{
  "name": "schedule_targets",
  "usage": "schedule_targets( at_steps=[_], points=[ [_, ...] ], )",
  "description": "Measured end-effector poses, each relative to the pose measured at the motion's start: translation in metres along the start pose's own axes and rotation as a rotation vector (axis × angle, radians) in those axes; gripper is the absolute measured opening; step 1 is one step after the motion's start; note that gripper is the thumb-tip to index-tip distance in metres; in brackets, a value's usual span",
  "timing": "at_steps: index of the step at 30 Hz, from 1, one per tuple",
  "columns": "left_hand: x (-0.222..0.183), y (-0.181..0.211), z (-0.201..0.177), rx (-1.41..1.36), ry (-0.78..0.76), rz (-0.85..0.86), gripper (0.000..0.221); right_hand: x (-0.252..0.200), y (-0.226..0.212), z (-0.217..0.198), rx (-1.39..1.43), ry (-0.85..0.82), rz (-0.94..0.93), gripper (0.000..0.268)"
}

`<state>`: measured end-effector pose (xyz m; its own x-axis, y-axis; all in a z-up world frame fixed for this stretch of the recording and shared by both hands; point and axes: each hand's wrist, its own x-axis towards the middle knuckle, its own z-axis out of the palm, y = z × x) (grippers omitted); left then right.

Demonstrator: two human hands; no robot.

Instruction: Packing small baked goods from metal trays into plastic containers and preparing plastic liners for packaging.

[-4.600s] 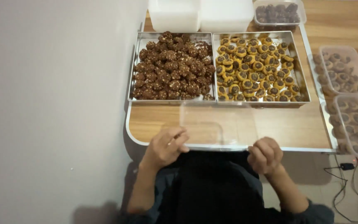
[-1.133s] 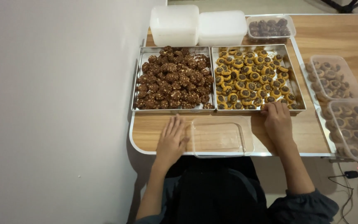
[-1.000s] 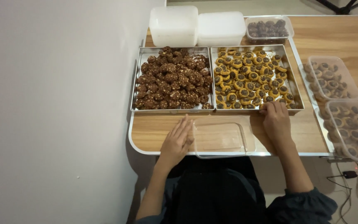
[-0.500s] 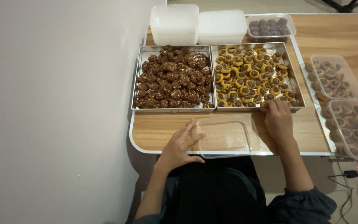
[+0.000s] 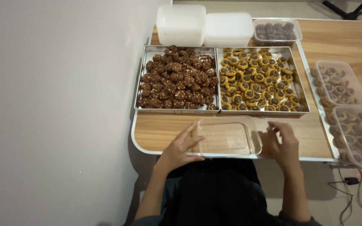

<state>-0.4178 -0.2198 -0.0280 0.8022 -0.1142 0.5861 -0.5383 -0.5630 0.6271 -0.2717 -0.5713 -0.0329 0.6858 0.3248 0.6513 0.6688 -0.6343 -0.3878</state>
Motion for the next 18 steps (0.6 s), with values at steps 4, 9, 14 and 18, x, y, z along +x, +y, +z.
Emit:
schedule_targets(
  at_steps=[4,9,14,18],
  points=[
    [-0.002,-0.002,0.001,-0.057,-0.022,-0.040,0.076,-0.006,-0.072,-0.023,0.203,-0.164,0.245,0.024],
    [-0.005,-0.005,-0.001,0.000,-0.044,-0.097,0.069,-0.009,-0.094,-0.023,0.294,-0.219,0.290,0.025],
    [-0.002,0.005,-0.020,-0.022,-0.058,-0.122,0.086,0.001,-0.091,-0.025,0.308,-0.238,0.277,0.025],
    [0.021,-0.006,-0.054,0.131,-0.080,-0.089,0.069,0.035,-0.049,-0.019,0.198,-0.213,0.240,0.020]
  ],
)
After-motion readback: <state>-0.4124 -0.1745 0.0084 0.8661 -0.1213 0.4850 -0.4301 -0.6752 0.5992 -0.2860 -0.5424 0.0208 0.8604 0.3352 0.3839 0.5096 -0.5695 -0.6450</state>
